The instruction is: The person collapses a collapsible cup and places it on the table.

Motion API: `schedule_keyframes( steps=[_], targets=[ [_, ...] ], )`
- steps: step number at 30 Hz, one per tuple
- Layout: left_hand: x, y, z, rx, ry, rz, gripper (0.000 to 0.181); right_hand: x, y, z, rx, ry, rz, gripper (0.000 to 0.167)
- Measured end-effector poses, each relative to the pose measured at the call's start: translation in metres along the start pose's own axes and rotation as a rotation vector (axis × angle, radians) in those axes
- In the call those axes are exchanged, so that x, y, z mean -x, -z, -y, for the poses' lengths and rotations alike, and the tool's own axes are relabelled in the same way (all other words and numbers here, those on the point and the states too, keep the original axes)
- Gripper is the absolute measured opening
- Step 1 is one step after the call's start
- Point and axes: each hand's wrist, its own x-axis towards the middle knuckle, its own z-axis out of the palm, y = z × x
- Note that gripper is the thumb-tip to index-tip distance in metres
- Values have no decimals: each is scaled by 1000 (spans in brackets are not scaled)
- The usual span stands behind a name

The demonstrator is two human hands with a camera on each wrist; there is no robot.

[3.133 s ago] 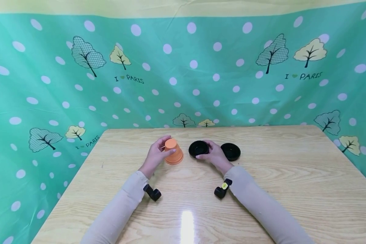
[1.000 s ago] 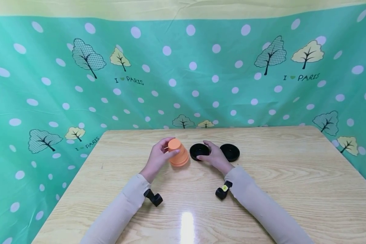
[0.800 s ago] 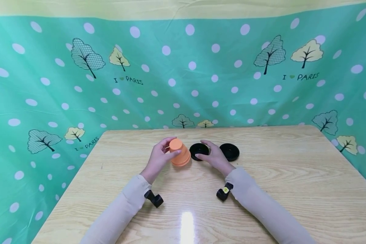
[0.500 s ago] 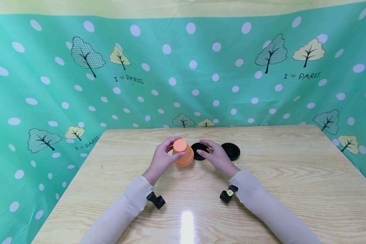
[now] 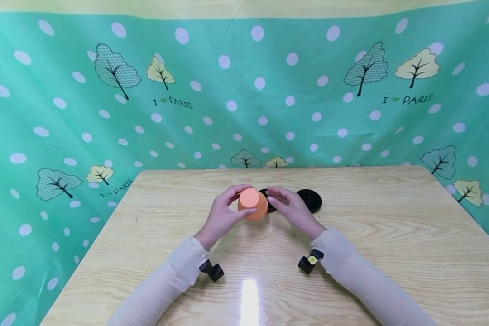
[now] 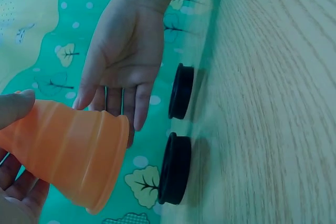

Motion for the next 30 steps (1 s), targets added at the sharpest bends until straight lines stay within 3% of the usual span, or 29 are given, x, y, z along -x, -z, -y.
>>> schedule_keyframes(
  steps=[4,10,17,22,30],
  targets=[
    [2,-1,-1,-5,-32,14,52,1,0,2,-14,5,13,53],
    [6,-3,-6,-55,-125,62,53,1,-2,5,-51,31,13,47],
    [12,-4,-31,-147,-229,95,51,-1,-1,4,-77,60,-23,41],
    [14,-4,-37,-156,-229,82,51,0,-1,8,-160,23,-60,40],
    [12,-4,-33,-174,-208,91,51,2,3,10,-221,2,-99,39]
  ],
)
